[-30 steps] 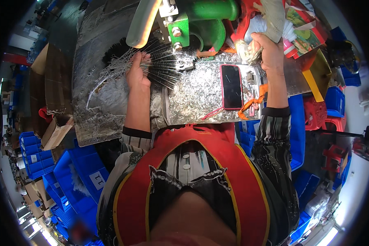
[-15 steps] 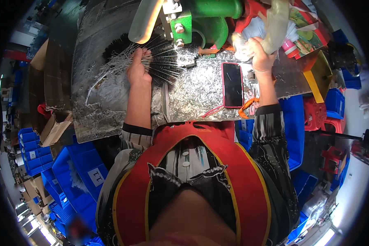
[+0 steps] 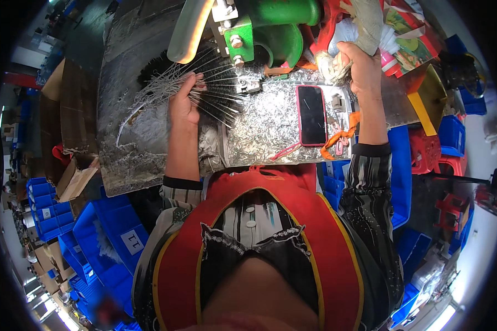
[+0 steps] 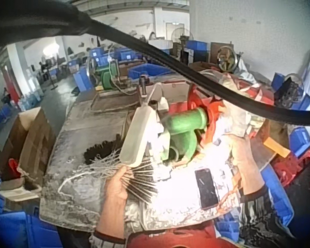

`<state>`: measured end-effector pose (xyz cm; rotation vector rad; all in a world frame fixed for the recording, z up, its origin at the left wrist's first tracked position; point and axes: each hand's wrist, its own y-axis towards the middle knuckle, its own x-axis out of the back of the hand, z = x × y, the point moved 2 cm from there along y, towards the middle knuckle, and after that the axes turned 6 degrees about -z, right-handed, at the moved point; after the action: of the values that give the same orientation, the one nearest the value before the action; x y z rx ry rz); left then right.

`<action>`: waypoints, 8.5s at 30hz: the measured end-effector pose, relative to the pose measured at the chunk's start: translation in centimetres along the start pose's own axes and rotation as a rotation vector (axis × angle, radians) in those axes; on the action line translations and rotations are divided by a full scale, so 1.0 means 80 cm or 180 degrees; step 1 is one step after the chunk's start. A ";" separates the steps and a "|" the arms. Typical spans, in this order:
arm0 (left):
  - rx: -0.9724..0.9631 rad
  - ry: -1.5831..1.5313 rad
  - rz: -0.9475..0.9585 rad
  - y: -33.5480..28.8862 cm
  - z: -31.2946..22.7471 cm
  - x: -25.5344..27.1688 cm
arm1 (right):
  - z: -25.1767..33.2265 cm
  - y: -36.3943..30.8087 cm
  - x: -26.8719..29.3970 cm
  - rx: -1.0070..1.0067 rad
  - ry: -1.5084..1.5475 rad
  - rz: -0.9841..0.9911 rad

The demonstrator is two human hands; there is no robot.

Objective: Sort and bundle synthetic brush bristles at a manufacturing workstation.

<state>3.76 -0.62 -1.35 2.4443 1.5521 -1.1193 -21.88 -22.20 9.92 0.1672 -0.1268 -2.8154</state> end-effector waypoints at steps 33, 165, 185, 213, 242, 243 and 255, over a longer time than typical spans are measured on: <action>0.0002 0.0069 -0.0383 0.001 -0.002 -0.011 | -0.058 0.001 0.010 0.0456 0.0265 -0.0574; -0.0144 -0.0110 0.0100 0.006 0.008 -0.004 | -0.013 0.005 0.007 0.0000 -0.0072 0.0145; -0.0413 0.0046 -0.0194 -0.011 0.005 -0.006 | 0.003 -0.001 0.000 -0.0030 -0.0140 0.0182; -0.0580 0.0055 -0.0224 -0.007 0.001 -0.004 | 0.034 0.011 -0.003 -0.0234 -0.0337 0.0381; -0.0738 -0.0240 -0.0472 -0.007 0.002 -0.020 | -0.013 0.010 0.010 0.0350 0.0149 0.0042; -0.0705 -0.0280 -0.0396 -0.004 0.004 -0.019 | -0.018 -0.008 -0.005 0.0657 0.0133 -0.0339; -0.0537 -0.0590 -0.0429 0.006 0.005 -0.012 | 0.006 0.005 0.003 -0.0037 -0.0060 0.0343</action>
<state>3.70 -1.79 -1.27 2.0935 1.6969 -1.1447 -22.01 -22.64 10.39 0.1272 -0.1199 -2.7102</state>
